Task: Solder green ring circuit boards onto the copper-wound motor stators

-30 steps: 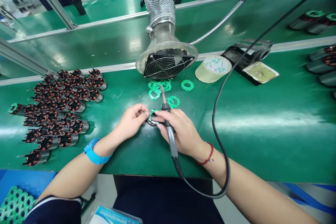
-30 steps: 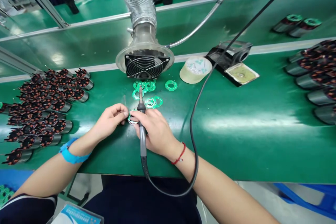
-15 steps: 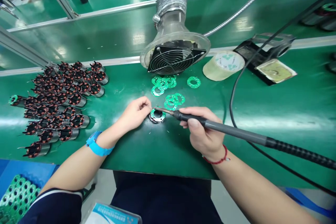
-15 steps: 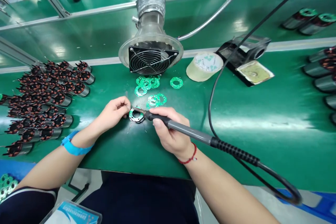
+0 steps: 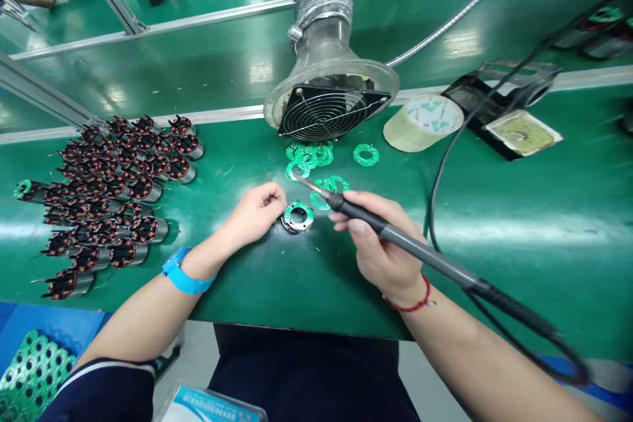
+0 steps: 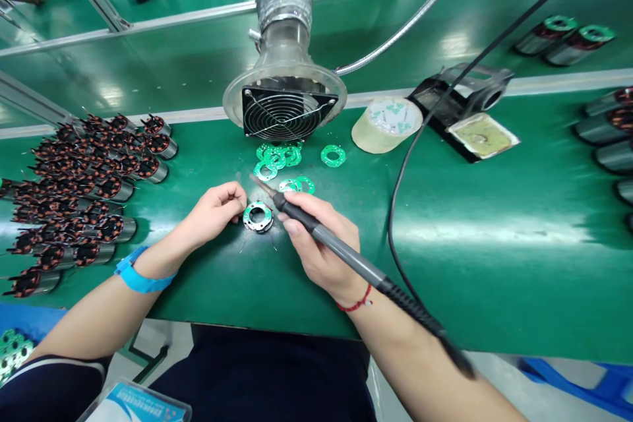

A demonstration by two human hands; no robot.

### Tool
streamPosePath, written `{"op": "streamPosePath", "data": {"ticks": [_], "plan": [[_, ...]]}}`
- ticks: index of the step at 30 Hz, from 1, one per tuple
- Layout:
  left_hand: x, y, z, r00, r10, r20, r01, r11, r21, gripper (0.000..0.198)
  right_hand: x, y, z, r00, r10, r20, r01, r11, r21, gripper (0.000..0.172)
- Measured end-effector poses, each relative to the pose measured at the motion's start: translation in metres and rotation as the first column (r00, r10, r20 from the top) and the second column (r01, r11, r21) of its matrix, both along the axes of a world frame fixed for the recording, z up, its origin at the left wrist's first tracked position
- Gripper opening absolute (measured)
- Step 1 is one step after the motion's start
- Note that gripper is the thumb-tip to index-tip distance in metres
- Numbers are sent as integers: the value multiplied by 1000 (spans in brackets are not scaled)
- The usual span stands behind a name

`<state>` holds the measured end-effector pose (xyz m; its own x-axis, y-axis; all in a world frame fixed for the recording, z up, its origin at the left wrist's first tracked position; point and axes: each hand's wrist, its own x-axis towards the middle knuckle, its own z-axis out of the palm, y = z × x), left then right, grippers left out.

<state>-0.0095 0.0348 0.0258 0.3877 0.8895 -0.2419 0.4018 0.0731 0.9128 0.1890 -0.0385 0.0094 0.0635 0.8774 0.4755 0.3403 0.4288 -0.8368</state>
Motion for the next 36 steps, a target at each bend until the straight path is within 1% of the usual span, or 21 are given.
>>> {"op": "streamPosePath", "data": {"ticks": [1, 3, 6, 8, 9, 11, 13, 14, 16, 18, 19, 20, 21, 23, 25, 27, 33, 36], "plan": [[0, 0, 0, 1000, -2, 2, 2, 1000, 1, 6, -2, 2, 1, 1000, -1, 18, 1, 1000, -21, 34], [0, 1, -1, 1000, -8, 10, 8, 1000, 3, 7, -6, 5, 4, 994, 25, 107, -18, 998, -62, 39], [1, 2, -1, 1000, -16, 11, 16, 1000, 4, 7, -14, 11, 8, 942, 159, 296, -138, 986, -89, 45], [1, 3, -1, 1000, -13, 2, 13, 1000, 1, 8, -18, 14, 7, 894, 242, 377, -220, 970, -99, 51], [1, 3, -1, 1000, -11, -1, 11, 1000, -2, 9, -19, 14, 6, 878, 258, 402, -238, 966, -100, 53], [1, 1, 0, 1000, -2, -5, 2, 1000, -4, 9, -21, 15, 3, 867, 248, 432, -231, 969, -91, 52], [-1, -2, 2, 1000, 8, -17, -8, 1000, -4, 8, -19, 16, 1, 870, 194, 453, -179, 981, -76, 49], [-3, -4, 3, 999, -2, -33, 2, 1000, -6, 11, -17, 16, -1, 872, 159, 464, -144, 987, -68, 49], [-6, -8, 7, 992, -86, -95, 85, 996, -15, 16, -13, 17, -3, 875, 97, 474, -82, 995, -51, 51], [-9, -12, 11, 962, -204, -184, 205, 979, -10, 12, -9, 17, -4, 880, 74, 468, -64, 997, -39, 53], [-10, -14, 13, 946, -233, -224, 241, 970, 8, 9, -7, 17, -5, 882, 75, 465, -66, 997, -36, 54], [-10, -15, 15, 940, -234, -249, 250, 968, 36, 8, -6, 17, -5, 882, 78, 465, -70, 997, -34, 54], [-10, -15, 16, 944, -211, -254, 235, 969, 69, 9, -6, 17, -6, 881, 77, 467, -71, 997, -31, 54], [-7, -16, 17, 969, -142, -200, 169, 978, 124, 10, -8, 16, -7, 875, 73, 478, -72, 997, -20, 53], [-4, -16, 16, 990, -96, -106, 110, 985, 130, 10, -11, 15, -6, 864, 77, 498, -81, 997, -13, 52], [0, -16, 14, 997, -69, -33, 72, 992, 104, 11, -14, 14, -4, 849, 88, 520, -95, 995, -13, 52], [2, -17, 10, 998, -64, 28, 62, 997, 51, 11, -16, 12, 9, 828, 134, 545, -220, 971, 94, 50], [1, -17, 11, 998, -48, 34, 46, 997, 58, 12, -13, 12, 11, 814, 105, 571, -192, 977, 94, 41]]}}
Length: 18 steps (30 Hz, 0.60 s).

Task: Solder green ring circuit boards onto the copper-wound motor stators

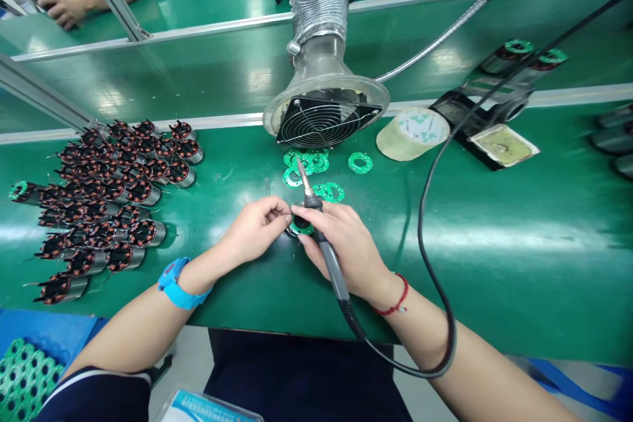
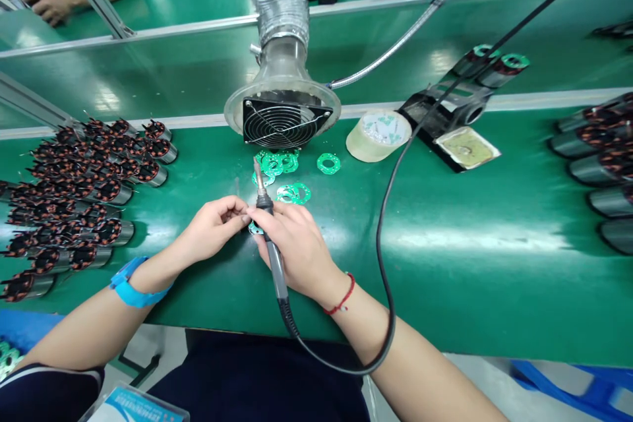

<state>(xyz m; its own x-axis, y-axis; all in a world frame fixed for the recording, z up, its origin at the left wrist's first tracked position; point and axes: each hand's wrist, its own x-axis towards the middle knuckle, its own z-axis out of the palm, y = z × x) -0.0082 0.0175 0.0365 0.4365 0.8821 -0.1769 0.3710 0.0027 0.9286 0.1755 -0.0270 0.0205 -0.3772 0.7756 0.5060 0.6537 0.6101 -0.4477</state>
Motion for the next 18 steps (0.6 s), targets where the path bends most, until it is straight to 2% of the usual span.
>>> {"op": "streamPosePath", "data": {"ticks": [7, 10, 13, 15, 18], "plan": [[2, 2, -5, 998, 55, 11, -55, 998, -7, 9, 2, 0, 2, 993, 20, -117, -18, 1000, 22, 34], [2, 4, -6, 999, 46, -13, -46, 999, -10, 7, 6, -4, 2, 970, -67, -232, 63, 998, -27, 32], [1, 6, -9, 999, 44, -10, -44, 998, -42, 6, 13, -9, -1, 907, -144, -395, 125, 989, -75, 25], [1, 8, -10, 999, 44, 5, -44, 997, -66, 5, 17, -11, -4, 872, -142, -468, 120, 990, -78, 21], [2, 8, -12, 998, 61, 16, -59, 993, -101, 5, 19, -11, -2, 869, -86, -488, 75, 996, -42, 17]]}}
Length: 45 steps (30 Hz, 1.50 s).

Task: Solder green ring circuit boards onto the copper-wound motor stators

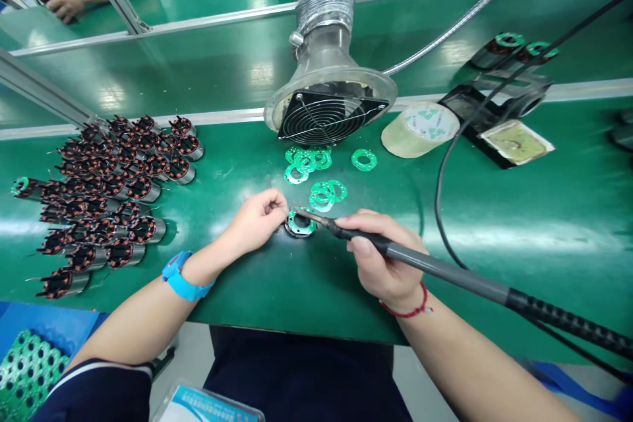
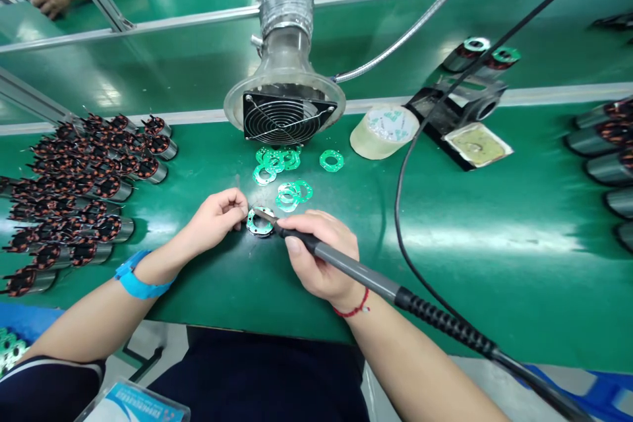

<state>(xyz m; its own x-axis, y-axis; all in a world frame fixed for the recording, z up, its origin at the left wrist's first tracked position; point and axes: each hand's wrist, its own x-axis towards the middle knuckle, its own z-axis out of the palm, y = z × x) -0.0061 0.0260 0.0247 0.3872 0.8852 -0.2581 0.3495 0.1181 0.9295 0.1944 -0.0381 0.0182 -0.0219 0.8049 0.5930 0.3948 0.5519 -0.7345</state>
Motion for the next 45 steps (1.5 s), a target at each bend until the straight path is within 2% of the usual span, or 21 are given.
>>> {"op": "streamPosePath", "data": {"ticks": [5, 9, 11, 13, 15, 17, 19, 21, 24, 27, 29, 31, 34, 38, 41, 45], "plan": [[2, -1, 1, 1000, 15, 5, -15, 1000, -14, 7, -3, 4, 9, 999, 53, 8, -53, 997, 63, 16], [2, -1, 1, 1000, 11, 2, -11, 1000, 7, 7, -2, 2, 5, 999, 42, 8, -43, 997, 64, 15], [2, -1, 2, 1000, 10, -15, -9, 1000, 17, 6, -2, 1, 1, 1000, -1, -8, 1, 1000, 31, 17], [3, 0, 3, 999, 7, -41, -6, 1000, 26, 6, -3, 1, -2, 999, -36, -17, 35, 998, -50, 28], [4, 0, 5, 998, 0, -65, 2, 999, 35, 7, -7, 3, -2, 999, -22, 42, 28, 989, -143, 39], [5, 0, 6, 996, -7, -86, 11, 999, 49, 8, -11, 7, -1, 981, 58, 184, -24, 983, -184, 45], [5, 1, 6, 995, -9, -103, 16, 998, 64, 11, -15, 12, 0, 927, 169, 336, -107, 975, -195, 50], [5, 0, 6, 994, 0, -112, 8, 998, 69, 12, -18, 14, 0, 876, 241, 418, -171, 965, -198, 56], [0, -4, 6, 995, 16, -100, -10, 998, 63, 7, -18, 15, -4, 880, 183, 438, -113, 977, -182, 54], [-8, -9, 9, 976, -127, -176, 141, 988, 70, 23, -13, 15, -8, 898, 67, 434, -8, 990, -138, 55], [-12, -10, 11, 932, -224, -285, 262, 960, 101, 15, -10, 16, -10, 903, 62, 425, -9, 992, -126, 59], [-13, -11, 14, 914, -231, -334, 292, 945, 147, 0, -9, 16, -11, 908, 83, 411, -34, 992, -125, 59], [-12, -9, 16, 961, -171, -219, 211, 962, 171, 6, -10, 15, -12, 912, 80, 403, -36, 993, -115, 57], [-7, -8, 14, 996, -84, -30, 86, 992, 89, 9, -14, 13, -12, 884, 65, 462, -22, 995, -98, 55], [-5, -9, 12, 997, -69, -22, 70, 997, 35, 12, -17, 12, -7, 868, 56, 493, -45, 998, -34, 55], [-5, -10, 14, 996, -81, -46, 83, 996, 37, 11, -19, 9, 0, 848, 112, 518, -150, 988, 32, 52]]}}
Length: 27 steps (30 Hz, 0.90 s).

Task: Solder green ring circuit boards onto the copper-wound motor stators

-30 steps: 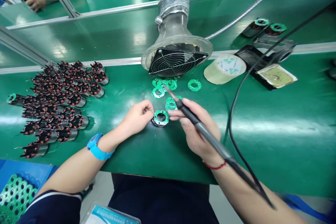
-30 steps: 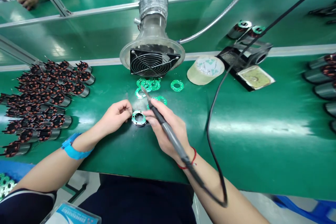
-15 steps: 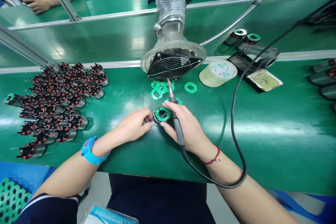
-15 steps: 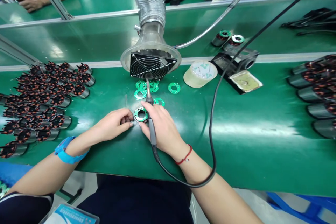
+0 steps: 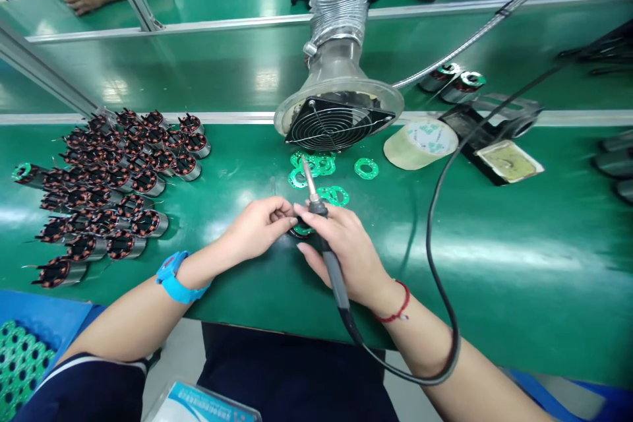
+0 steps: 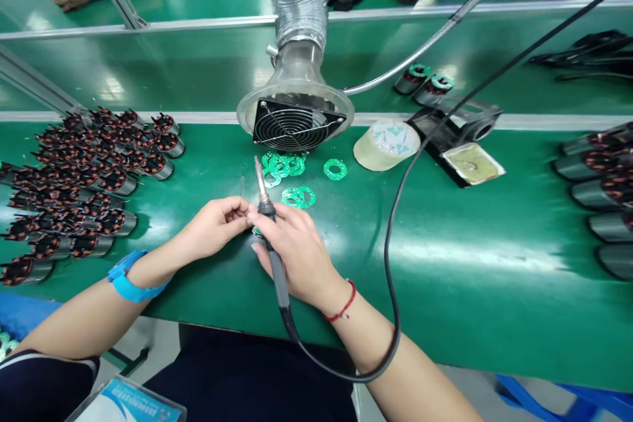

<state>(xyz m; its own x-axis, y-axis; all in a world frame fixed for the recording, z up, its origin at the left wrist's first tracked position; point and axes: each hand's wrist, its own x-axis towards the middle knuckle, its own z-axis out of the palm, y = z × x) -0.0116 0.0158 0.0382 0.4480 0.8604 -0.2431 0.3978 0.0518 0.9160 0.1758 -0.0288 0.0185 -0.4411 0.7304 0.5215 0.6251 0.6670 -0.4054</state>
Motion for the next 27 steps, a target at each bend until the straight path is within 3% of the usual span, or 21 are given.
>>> {"op": "streamPosePath", "data": {"ticks": [5, 8, 11, 14, 23, 27], "plan": [[-1, 0, -1, 999, 32, 14, -32, 999, 5, 10, 0, -2, 2, 998, -57, 1, 57, 998, 12, 40], [2, 1, -6, 990, 101, 97, -94, 993, -75, 9, -1, -3, 0, 995, -81, -56, 80, 997, -17, 38], [6, 1, -9, 968, 193, 158, -166, 972, -169, 10, -7, -3, -4, 973, -207, -102, 199, 976, -84, 43], [9, 1, -11, 962, 217, 168, -186, 966, -179, 12, -13, -1, -9, 954, -279, -110, 260, 952, -162, 53], [5, 1, -6, 986, 138, -94, -130, 988, 87, 12, -11, 8, -15, 978, -116, -175, 76, 972, -223, 51], [1, 4, -7, 990, 107, -95, -102, 993, 52, 14, -9, 9, -16, 979, -74, -188, 28, 971, -237, 52]]}}
